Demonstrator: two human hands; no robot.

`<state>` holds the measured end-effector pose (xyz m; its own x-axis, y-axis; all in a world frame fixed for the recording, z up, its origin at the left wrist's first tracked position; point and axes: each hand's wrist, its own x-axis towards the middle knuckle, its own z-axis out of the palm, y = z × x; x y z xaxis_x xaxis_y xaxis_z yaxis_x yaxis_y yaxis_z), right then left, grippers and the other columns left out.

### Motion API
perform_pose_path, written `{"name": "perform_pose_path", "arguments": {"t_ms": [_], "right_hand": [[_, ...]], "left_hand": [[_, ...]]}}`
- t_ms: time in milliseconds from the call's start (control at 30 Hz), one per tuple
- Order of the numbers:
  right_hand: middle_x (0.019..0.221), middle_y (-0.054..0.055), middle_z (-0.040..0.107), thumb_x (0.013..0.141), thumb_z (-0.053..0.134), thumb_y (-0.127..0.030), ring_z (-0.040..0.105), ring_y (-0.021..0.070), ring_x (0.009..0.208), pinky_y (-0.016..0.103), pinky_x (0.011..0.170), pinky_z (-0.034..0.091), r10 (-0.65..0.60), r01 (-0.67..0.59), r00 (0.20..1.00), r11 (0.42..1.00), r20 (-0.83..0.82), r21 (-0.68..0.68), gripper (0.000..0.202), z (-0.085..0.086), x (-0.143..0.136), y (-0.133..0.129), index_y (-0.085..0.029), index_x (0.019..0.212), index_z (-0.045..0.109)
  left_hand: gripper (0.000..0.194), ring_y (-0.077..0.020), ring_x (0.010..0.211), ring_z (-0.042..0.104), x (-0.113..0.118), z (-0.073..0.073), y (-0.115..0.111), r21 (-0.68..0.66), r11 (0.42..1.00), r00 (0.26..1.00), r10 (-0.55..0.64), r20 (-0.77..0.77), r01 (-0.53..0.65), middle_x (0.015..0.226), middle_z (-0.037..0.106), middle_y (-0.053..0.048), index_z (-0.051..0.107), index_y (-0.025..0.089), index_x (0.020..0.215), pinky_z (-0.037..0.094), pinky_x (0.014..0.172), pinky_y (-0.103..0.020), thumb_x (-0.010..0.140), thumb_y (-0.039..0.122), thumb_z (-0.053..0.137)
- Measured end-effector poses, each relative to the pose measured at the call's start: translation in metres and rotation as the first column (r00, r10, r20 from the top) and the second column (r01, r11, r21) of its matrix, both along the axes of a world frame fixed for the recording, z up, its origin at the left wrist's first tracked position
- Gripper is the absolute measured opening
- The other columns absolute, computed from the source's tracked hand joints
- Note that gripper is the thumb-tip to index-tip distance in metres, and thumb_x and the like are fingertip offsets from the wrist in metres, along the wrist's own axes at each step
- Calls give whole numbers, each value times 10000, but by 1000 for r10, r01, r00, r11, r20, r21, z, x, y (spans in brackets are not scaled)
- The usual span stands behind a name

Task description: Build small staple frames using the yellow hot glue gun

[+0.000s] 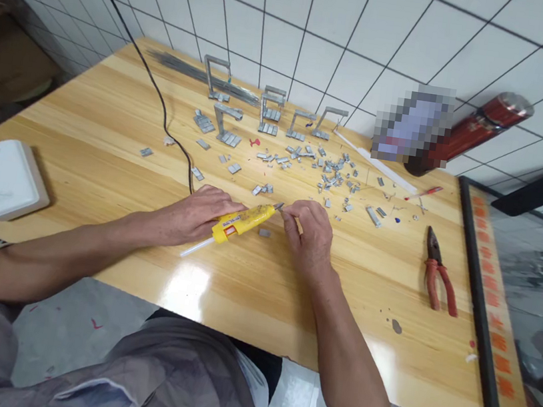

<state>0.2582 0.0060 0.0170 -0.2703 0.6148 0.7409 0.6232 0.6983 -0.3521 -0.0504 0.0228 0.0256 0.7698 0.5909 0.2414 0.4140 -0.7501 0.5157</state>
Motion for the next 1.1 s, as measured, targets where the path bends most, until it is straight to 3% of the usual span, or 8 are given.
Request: {"name": "perform_pose_path", "arguments": {"t_ms": [233, 433, 667, 900, 1100], "right_hand": [[989, 59, 805, 1110, 640, -222, 759, 238, 950, 431, 843, 589, -4, 4, 1000, 994, -4, -105, 123, 1, 1, -1, -278, 1041, 725], [984, 56, 799, 1103, 650, -190, 755, 230, 945, 416, 833, 585, 20, -20, 1000, 998, -6, -57, 117, 0, 1, 0, -276, 1063, 719], [993, 52, 804, 1111, 647, -186, 752, 228, 944, 411, 813, 576, 24, -23, 999, 999, 29, -47, 124, -2, 2, 0, -279, 1070, 717], [1013, 54, 805, 1108, 646, -176, 754, 235, 975, 418, 827, 571, 42, -40, 998, 998, 39, -53, 138, 0, 2, 0, -286, 1097, 728], [1025, 56, 791, 1116, 639, -202, 733, 229, 955, 412, 804, 554, 42, -38, 998, 996, 55, -76, 137, -1, 6, 2, -291, 1103, 742]], "left_hand": [[400, -264, 1153, 699, -1, 4, 0, -38, 999, 1000, -18, -2, 18, 1249, 784, -113, 639, 261, 1507, 470, 1059, -422, 1221, 387, 389], [392, -261, 1185, 699, -2, 6, 2, -66, 998, 1000, -12, -1, 12, 1267, 785, -103, 642, 284, 1519, 467, 1093, -424, 1206, 328, 409], [404, -256, 1127, 720, -1, 12, 2, -128, 991, 999, -34, 2, 34, 1154, 794, -91, 661, 263, 1480, 475, 1071, -417, 1222, 408, 386], [426, -246, 1131, 748, -3, 16, 5, -137, 989, 998, -43, 47, 49, 1296, 814, -101, 697, 269, 1431, 479, 1067, -399, 1227, 473, 383], [470, -247, 1123, 754, -4, 19, 6, -158, 984, 996, -70, 54, 77, 1270, 826, -113, 696, 252, 1429, 513, 1043, -392, 1224, 516, 365]]}}
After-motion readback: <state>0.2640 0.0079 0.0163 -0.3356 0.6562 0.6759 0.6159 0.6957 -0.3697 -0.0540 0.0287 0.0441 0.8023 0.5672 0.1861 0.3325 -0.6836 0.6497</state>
